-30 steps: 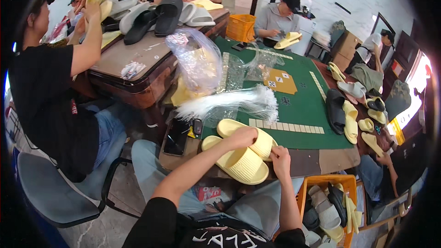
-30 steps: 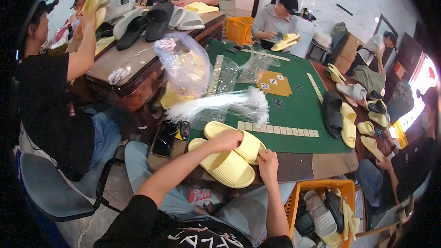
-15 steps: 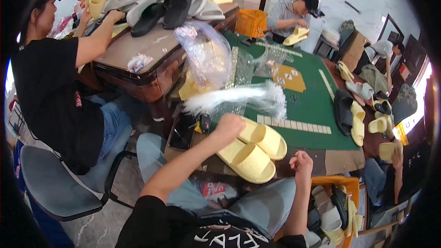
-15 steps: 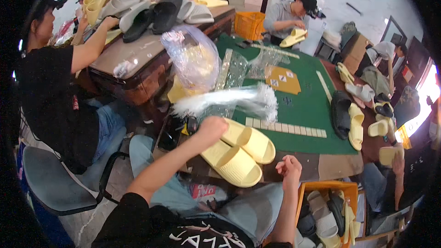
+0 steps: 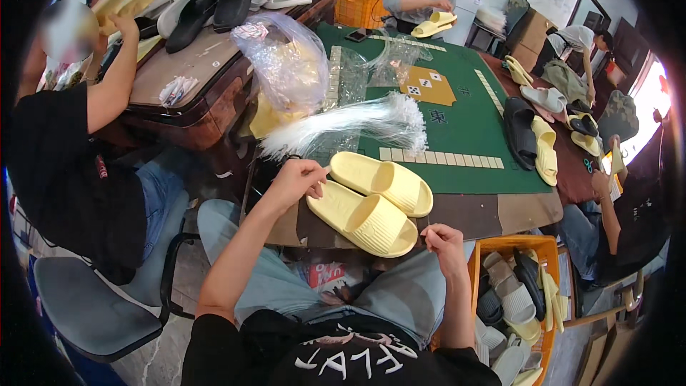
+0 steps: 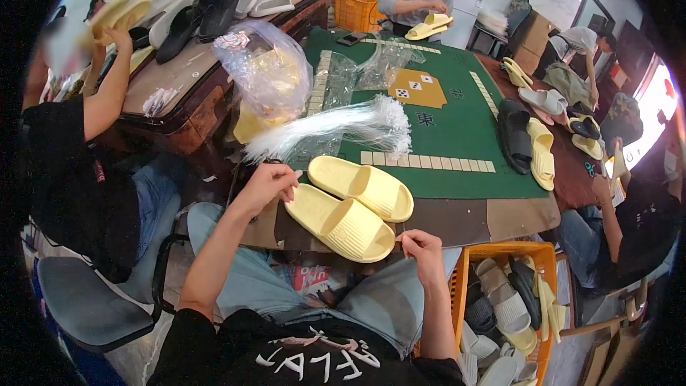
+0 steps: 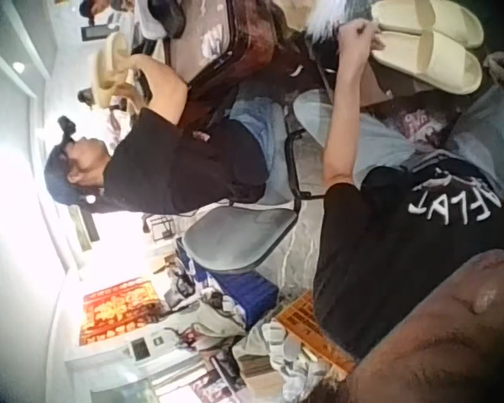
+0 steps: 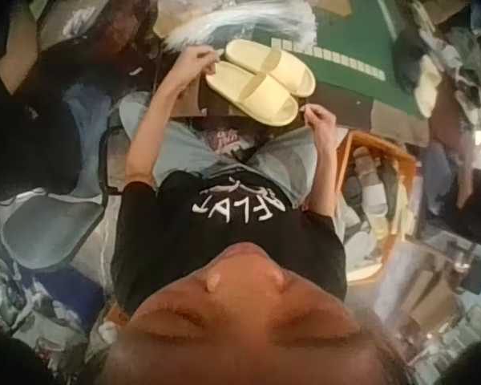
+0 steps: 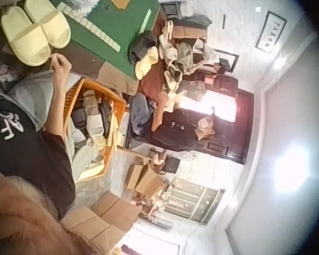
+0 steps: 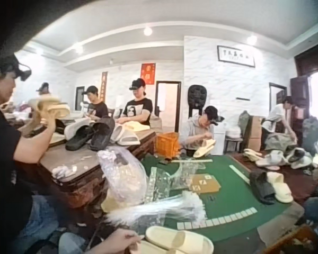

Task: The person pairs and secures slides together by hand, threading plastic tag fasteners through each pair of slippers and locking the ties.

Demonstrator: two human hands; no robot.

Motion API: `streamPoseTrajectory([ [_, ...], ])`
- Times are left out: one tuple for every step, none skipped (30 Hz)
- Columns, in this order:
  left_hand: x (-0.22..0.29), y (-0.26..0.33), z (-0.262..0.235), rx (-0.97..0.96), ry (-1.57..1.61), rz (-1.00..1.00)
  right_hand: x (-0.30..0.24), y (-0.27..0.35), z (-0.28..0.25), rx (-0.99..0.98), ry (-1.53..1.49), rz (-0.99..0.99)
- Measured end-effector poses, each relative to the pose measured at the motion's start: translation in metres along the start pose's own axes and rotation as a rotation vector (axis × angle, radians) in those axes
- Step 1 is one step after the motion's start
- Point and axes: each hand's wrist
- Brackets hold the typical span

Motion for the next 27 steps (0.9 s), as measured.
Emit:
streamPoseTrajectory([
  [-0.003,-0.001,0.001,0.003,0.120,-0.030,0.000,0.001,0.003,0.007,0.036,-0.003],
  [-0.007,-0.001,0.004,-0.002,0.121,-0.027,0.000,0.002,0.005,0.009,0.028,-0.010],
  [-0.012,-0.002,0.009,0.039,0.195,-0.027,0.000,0.003,0.008,0.007,0.044,-0.029],
  [-0.017,-0.002,0.014,0.082,0.260,-0.040,0.000,0.004,0.010,0.009,0.067,-0.041],
  [-0.021,-0.004,0.019,0.068,0.265,-0.087,0.001,0.004,0.013,0.026,0.092,-0.020],
  [-0.026,-0.004,0.025,0.037,0.290,-0.082,0.003,0.005,0.015,0.019,0.079,-0.039],
  [-0.030,-0.004,0.032,0.033,0.286,-0.142,0.005,0.006,0.018,0.039,0.127,-0.070],
  [-0.035,-0.004,0.039,0.020,0.327,-0.147,0.008,0.007,0.019,0.060,0.184,-0.082],
  [-0.038,-0.005,0.043,0.011,0.333,-0.130,0.010,0.007,0.021,0.074,0.204,-0.069],
  [-0.041,-0.006,0.048,0.000,0.364,-0.147,0.013,0.007,0.023,0.074,0.197,-0.094],
  [-0.043,-0.008,0.052,-0.007,0.390,-0.178,0.015,0.007,0.024,0.085,0.219,-0.114],
  [-0.045,-0.009,0.055,-0.007,0.354,-0.185,0.017,0.008,0.025,0.103,0.245,-0.089],
  [-0.047,-0.010,0.060,-0.013,0.359,-0.192,0.018,0.008,0.026,0.109,0.281,-0.114],
  [-0.048,-0.010,0.066,-0.060,0.330,-0.193,0.019,0.008,0.026,0.112,0.279,-0.157],
  [-0.050,-0.011,0.071,-0.114,0.312,-0.208,0.019,0.008,0.027,0.111,0.344,-0.233],
  [-0.052,-0.011,0.077,-0.154,0.345,-0.262,0.018,0.007,0.029,0.130,0.434,-0.230],
  [-0.053,-0.013,0.081,-0.198,0.256,-0.243,0.016,0.009,0.029,0.114,0.442,-0.322],
  [-0.054,-0.014,0.084,-0.243,0.172,-0.283,0.014,0.011,0.030,0.115,0.445,-0.322],
  [-0.057,-0.013,0.091,-0.215,0.192,-0.260,0.012,0.013,0.032,0.109,0.453,-0.332],
  [-0.059,-0.014,0.095,-0.200,0.171,-0.242,0.010,0.015,0.034,0.106,0.465,-0.294],
  [-0.061,-0.015,0.099,-0.227,0.151,-0.201,0.008,0.017,0.036,0.101,0.490,-0.328],
  [-0.063,-0.017,0.101,-0.265,0.148,-0.187,0.007,0.019,0.039,0.098,0.490,-0.332],
  [-0.065,-0.017,0.103,-0.263,0.197,-0.185,0.006,0.020,0.041,0.101,0.606,-0.381],
  [-0.066,-0.019,0.104,-0.247,0.174,-0.154,0.005,0.021,0.044,0.104,0.723,-0.427],
  [-0.067,-0.019,0.105,-0.258,0.173,-0.164,0.004,0.020,0.046,0.115,0.766,-0.496],
  [-0.066,-0.018,0.104,-0.280,0.185,-0.206,0.004,0.021,0.048,0.108,0.754,-0.511],
  [-0.063,-0.017,0.103,-0.279,0.184,-0.215,0.003,0.020,0.050,0.136,0.759,-0.523],
])
Point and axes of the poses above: each hand's wrist, its own y-axis away from the middle knuckle, its own z-axis out of the palm, x = y × z, and after that the axes turned 1 degree about x, right-handed
